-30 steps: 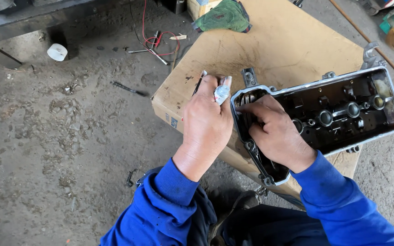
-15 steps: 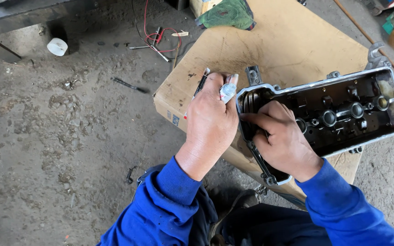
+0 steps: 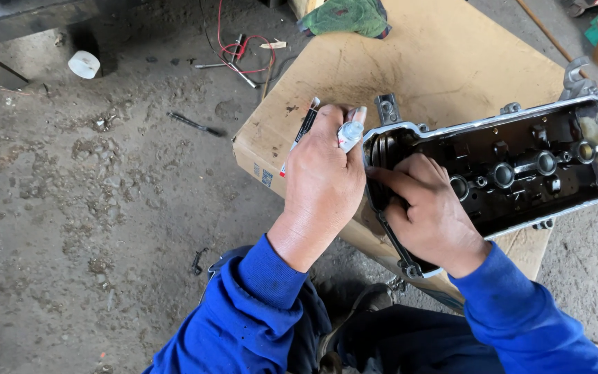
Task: Applying sealant to the gasket surface of an engine valve cover
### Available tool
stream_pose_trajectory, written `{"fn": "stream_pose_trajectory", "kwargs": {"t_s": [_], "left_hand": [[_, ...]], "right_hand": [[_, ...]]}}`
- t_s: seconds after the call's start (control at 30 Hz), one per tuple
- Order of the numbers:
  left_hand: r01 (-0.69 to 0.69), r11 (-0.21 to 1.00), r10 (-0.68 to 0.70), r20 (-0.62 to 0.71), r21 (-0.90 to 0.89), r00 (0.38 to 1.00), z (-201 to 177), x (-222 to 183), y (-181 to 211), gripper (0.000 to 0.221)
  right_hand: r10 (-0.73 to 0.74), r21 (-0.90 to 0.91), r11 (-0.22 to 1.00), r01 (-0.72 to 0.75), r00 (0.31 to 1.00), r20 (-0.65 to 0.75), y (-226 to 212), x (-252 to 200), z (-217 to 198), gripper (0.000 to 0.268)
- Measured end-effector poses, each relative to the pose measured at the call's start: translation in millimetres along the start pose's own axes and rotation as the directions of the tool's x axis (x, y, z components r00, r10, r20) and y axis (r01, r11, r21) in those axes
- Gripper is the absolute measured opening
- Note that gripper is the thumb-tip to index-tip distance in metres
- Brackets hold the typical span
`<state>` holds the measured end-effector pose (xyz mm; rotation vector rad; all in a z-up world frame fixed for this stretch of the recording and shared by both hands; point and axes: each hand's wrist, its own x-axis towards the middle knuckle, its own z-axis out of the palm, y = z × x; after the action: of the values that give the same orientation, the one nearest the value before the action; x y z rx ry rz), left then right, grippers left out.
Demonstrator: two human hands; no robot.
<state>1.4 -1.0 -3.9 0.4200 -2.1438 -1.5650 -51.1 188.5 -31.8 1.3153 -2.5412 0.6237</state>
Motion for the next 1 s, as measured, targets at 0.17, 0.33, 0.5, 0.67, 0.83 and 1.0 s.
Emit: {"fn": "stream_pose_trajectory", "kwargs": {"t_s": [0.17,0.33,0.5,0.67,0.83,1.0], "left_hand": [[-0.01,1.0,0.01,-0.015,0.002,1.0,1,0,2,0.018],[-0.017,1.0,0.017,-0.006,0.02,1.0,3,0,1,0.017],[-0.016,1.0,0.016,-0.017,0.013,1.0,1,0,0,0.016],[-0.033,0.999,0.033,-0.033,0.005,0.999,4,-1,3,0.016],[-0.046,0.999,0.046,-0.03,0.009,0.998,5,-1,0,0.018],[-0.032,0.999,0.033,-0.036,0.021,0.999,2,1,0,0.018]], "right_hand": [[-0.055,-0.016,0.998,0.055,0.998,-0.027,-9,-13,-6,0.04],[-0.091,-0.003,0.996,0.091,0.993,-0.078,-5,-10,-3,0.039],[-0.085,-0.039,0.996,0.084,0.995,-0.05,-13,-14,-7,0.038],[-0.073,-0.085,0.994,0.072,0.997,-0.011,-20,-32,-13,0.043],[-0.089,-0.106,0.991,0.085,0.995,-0.035,-15,-24,-9,0.042],[-0.09,-0.134,0.987,0.085,0.995,-0.032,-19,-28,-8,0.044]]}}
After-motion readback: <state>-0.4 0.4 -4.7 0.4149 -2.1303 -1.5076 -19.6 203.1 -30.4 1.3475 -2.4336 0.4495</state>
